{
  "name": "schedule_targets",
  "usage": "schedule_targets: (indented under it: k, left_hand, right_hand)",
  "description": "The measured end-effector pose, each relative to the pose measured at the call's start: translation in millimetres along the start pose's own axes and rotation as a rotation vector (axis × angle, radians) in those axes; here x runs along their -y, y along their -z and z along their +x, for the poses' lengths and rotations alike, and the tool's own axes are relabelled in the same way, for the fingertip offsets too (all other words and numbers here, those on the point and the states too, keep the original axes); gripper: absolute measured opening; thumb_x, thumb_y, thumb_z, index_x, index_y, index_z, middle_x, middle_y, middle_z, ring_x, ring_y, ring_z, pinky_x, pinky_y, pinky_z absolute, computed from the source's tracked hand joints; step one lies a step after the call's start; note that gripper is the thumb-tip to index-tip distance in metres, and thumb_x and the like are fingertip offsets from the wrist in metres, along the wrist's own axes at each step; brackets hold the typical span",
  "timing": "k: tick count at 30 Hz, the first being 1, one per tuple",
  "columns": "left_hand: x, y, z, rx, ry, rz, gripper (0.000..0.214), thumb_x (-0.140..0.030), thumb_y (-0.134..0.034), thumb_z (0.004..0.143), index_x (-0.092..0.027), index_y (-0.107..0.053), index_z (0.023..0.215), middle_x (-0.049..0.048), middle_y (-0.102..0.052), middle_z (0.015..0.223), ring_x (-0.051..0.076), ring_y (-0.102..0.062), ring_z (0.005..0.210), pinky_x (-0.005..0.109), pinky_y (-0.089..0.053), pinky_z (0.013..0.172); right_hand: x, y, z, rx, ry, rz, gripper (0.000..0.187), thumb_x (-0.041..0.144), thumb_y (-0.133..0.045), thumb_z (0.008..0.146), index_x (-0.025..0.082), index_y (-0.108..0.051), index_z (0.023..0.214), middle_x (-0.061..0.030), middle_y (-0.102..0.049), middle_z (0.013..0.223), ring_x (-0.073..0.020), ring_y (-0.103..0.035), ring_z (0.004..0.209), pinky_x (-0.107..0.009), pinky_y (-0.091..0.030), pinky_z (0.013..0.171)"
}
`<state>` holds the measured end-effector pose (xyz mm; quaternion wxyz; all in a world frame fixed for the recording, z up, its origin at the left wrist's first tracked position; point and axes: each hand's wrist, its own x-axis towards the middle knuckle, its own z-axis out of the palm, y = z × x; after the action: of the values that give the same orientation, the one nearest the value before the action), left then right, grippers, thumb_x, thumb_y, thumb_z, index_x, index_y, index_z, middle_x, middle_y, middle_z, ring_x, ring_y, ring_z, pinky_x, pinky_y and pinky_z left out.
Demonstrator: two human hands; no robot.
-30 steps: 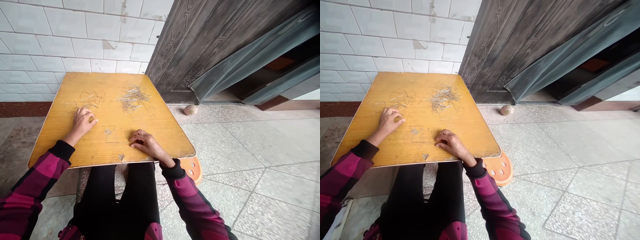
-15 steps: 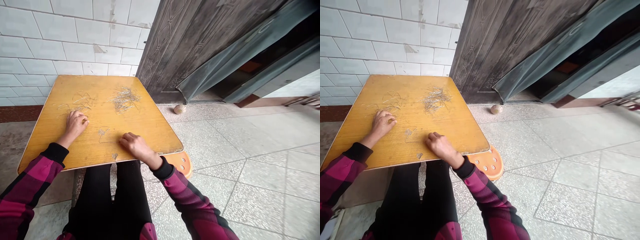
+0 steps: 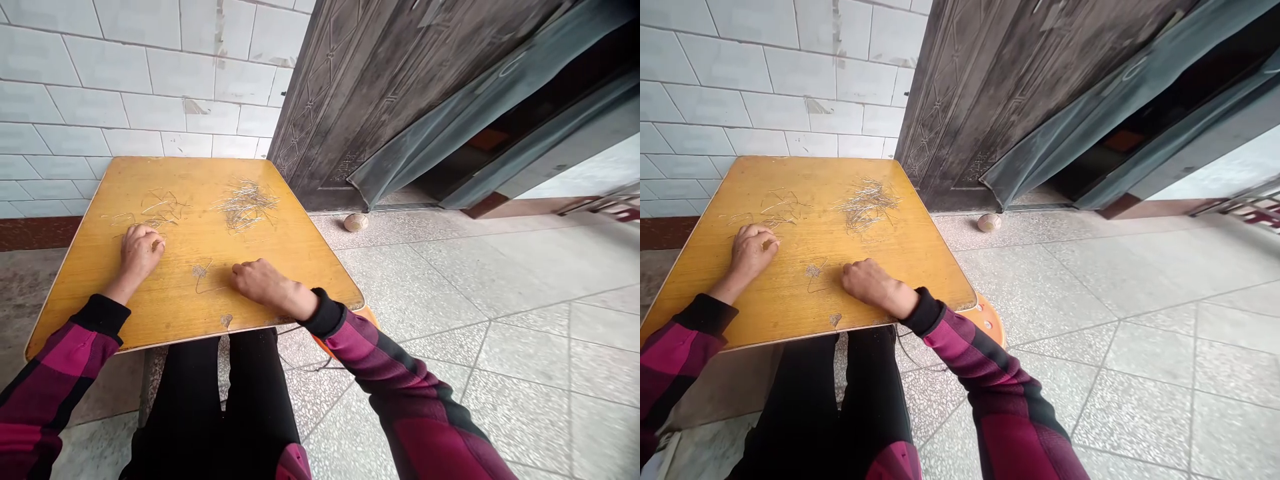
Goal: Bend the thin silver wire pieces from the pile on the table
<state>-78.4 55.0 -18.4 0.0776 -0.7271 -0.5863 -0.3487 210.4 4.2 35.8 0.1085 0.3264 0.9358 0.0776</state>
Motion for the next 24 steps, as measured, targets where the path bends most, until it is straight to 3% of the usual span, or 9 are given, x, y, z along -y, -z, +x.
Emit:
schedule_targets:
  k: [3, 8, 14, 18, 24]
  left_hand:
    - [-3, 8.6, 3, -0.063, 0.027, -0.018, 0.009, -0.024, -0.057, 0.079, -0.022, -0.061, 0.07, 0.007, -0.063, 0.095, 0.026, -0.055, 0.096, 0.042, -0.044, 0.086]
    - [-10, 23.9, 5, -0.185, 0.062, -0.086, 0.01, -0.024, -0.057, 0.081, -0.022, -0.06, 0.071, 0.0053, -0.063, 0.094, 0.024, -0.057, 0.098, 0.042, -0.045, 0.09]
    - [-3, 27.3, 9, -0.319, 0.217, -0.507, 0.009, -0.027, -0.061, 0.079, -0.02, -0.064, 0.074, 0.002, -0.065, 0.081, 0.018, -0.062, 0.084, 0.034, -0.049, 0.08]
    - [-4, 26.1, 11, -0.339, 0.394, -0.795, 0.01, -0.028, -0.066, 0.074, -0.018, -0.066, 0.073, -0.0006, -0.064, 0.071, 0.013, -0.059, 0.069, 0.028, -0.047, 0.07]
    - [-20, 30.0, 11, -0.238, 0.477, -0.976, 0.012, -0.027, -0.067, 0.071, -0.015, -0.066, 0.07, 0.0014, -0.067, 0.071, 0.011, -0.057, 0.066, 0.025, -0.043, 0.067]
  right_hand:
    - [-5, 2, 1, -0.008, -0.016, 0.036, 0.02, 0.013, -0.046, 0.091, 0.013, -0.066, 0.092, -0.0106, -0.067, 0.091, -0.015, -0.056, 0.065, -0.028, -0.025, 0.05]
    - [4, 7, 9, 0.027, 0.085, -0.012, 0.02, 0.008, -0.047, 0.09, 0.013, -0.067, 0.088, -0.0095, -0.068, 0.088, -0.015, -0.058, 0.066, -0.029, -0.024, 0.05]
    - [2, 8, 24, 0.05, 0.175, -0.067, 0.022, 0.007, -0.046, 0.091, 0.013, -0.066, 0.084, -0.0095, -0.068, 0.082, -0.0152, -0.059, 0.065, -0.029, -0.024, 0.05]
    - [-17, 8, 29, 0.004, 0.09, -0.098, 0.026, 0.008, -0.04, 0.092, 0.011, -0.066, 0.09, -0.0108, -0.067, 0.086, -0.0166, -0.059, 0.068, -0.03, -0.021, 0.05]
    - [-77, 16, 47, -0.086, -0.153, -0.163, 0.031, 0.011, -0.035, 0.092, 0.011, -0.066, 0.093, -0.0133, -0.067, 0.088, -0.0191, -0.06, 0.071, -0.029, -0.023, 0.052]
